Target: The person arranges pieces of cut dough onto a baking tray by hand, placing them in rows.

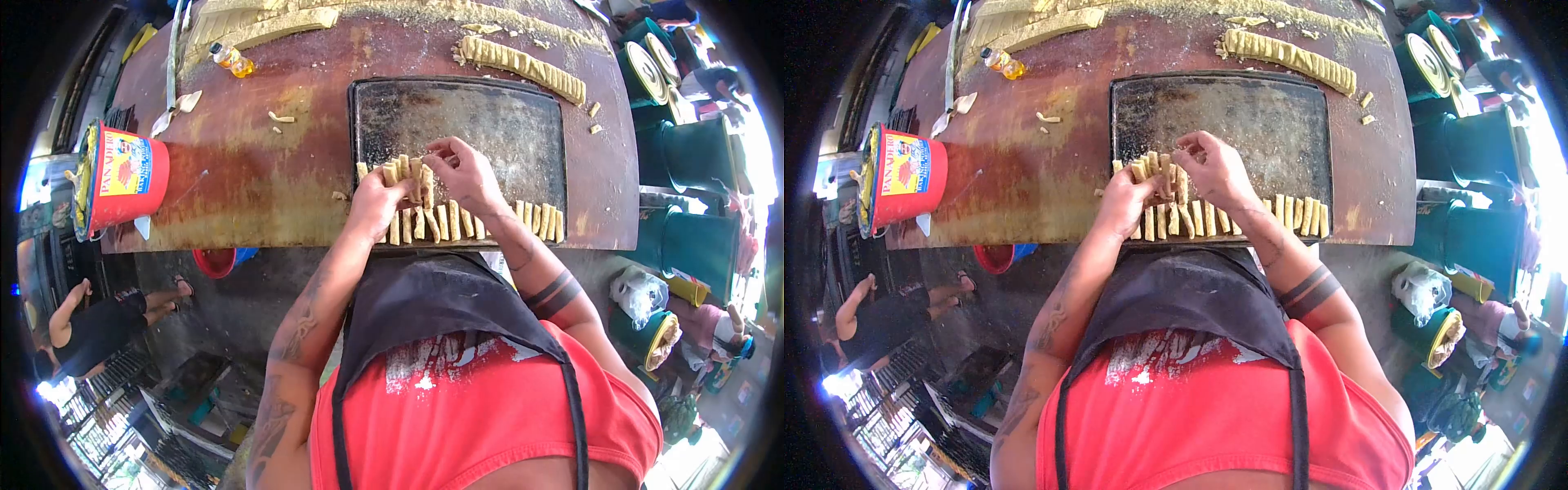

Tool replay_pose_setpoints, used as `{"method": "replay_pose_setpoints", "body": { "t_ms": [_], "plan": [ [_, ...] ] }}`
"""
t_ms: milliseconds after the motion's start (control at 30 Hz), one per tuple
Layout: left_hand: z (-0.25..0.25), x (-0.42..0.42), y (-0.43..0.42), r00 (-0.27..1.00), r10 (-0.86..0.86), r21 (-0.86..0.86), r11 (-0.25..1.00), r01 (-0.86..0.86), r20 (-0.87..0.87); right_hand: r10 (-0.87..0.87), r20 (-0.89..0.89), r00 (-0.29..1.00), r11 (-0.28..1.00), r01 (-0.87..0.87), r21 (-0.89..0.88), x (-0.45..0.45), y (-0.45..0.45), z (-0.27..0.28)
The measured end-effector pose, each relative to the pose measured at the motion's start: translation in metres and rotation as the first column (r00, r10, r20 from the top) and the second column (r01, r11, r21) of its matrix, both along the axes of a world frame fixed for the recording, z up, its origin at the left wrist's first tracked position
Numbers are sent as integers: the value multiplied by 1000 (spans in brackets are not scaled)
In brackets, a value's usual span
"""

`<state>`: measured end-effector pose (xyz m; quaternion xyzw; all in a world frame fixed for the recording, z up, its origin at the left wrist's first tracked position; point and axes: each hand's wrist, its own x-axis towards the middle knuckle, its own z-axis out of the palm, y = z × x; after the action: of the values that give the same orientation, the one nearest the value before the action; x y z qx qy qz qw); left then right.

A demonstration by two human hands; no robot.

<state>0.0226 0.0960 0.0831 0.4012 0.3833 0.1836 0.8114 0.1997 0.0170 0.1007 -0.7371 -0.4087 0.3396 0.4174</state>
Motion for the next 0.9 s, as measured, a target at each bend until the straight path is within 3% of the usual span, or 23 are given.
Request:
{"method": "replay_pose_setpoints", "body": {
  "t_ms": [33, 67, 133, 233, 300, 333, 400, 467, 533, 567, 600, 700, 800, 833, 900],
  "plan": [
    [-2, 2, 0, 999, -44, 22, 999, 43, 9, 35, -162, 986, 999, -30, 28, 1, -2, 1],
    [-4, 5, 0, 996, -90, 45, 995, 90, 18, 49, -133, 990, 999, -49, 4, 3, -3, 1],
    [6, 10, -4, 985, -116, 136, 982, 133, -124, 82, -75, 994, 995, -85, -49, 8, -7, -2],
    [-5, 7, -3, 981, -33, 265, 961, 83, -190, 81, 29, 996, 990, -77, -121, 11, -10, -6],
    [1, 6, -5, 997, 15, 87, 996, -8, -82, 129, 171, 977, 983, -102, -153, 7, -14, -7],
    [6, 7, -4, 998, 48, -7, 999, -48, -29, 79, 228, 970, 996, -69, -54, 7, -14, -7],
    [2, 11, -4, 1000, -13, 8, 1000, 13, -11, -27, 324, 946, 989, -22, 147, 8, -14, -5],
    [1, 18, -6, 998, -69, 19, 997, 69, 1, 35, 51, 998, 998, -37, 45, 12, -13, 4],
    [-3, 23, -8, 985, -168, 143, 974, 174, -49, 91, -187, 978, 996, -89, 21, 14, -11, 7],
    [-8, 24, -8, 974, -194, 213, 953, 215, -115, 73, 1, 997, 996, -73, -47, 18, -15, 14],
    [-13, 24, -8, 960, -211, 279, 926, 256, -182, 47, 8, 999, 997, -46, -54, 21, -16, 12],
    [-24, 21, -10, 987, -89, 142, 984, 109, -134, 47, 47, 998, 995, -43, -85, 29, -22, -5],
    [-10, 22, -11, 998, -57, 9, 998, 57, -32, 76, 377, 923, 986, -126, 110, 28, -24, -21],
    [-9, 25, -13, 999, -46, -15, 999, 46, -13, 24, 298, 954, 1000, -24, -2, 28, -25, -13],
    [-3, 32, -16, 995, -96, -3, 995, 96, 15, -12, 62, 998, 1000, 13, -21, 32, -24, -4]
  ]
}}
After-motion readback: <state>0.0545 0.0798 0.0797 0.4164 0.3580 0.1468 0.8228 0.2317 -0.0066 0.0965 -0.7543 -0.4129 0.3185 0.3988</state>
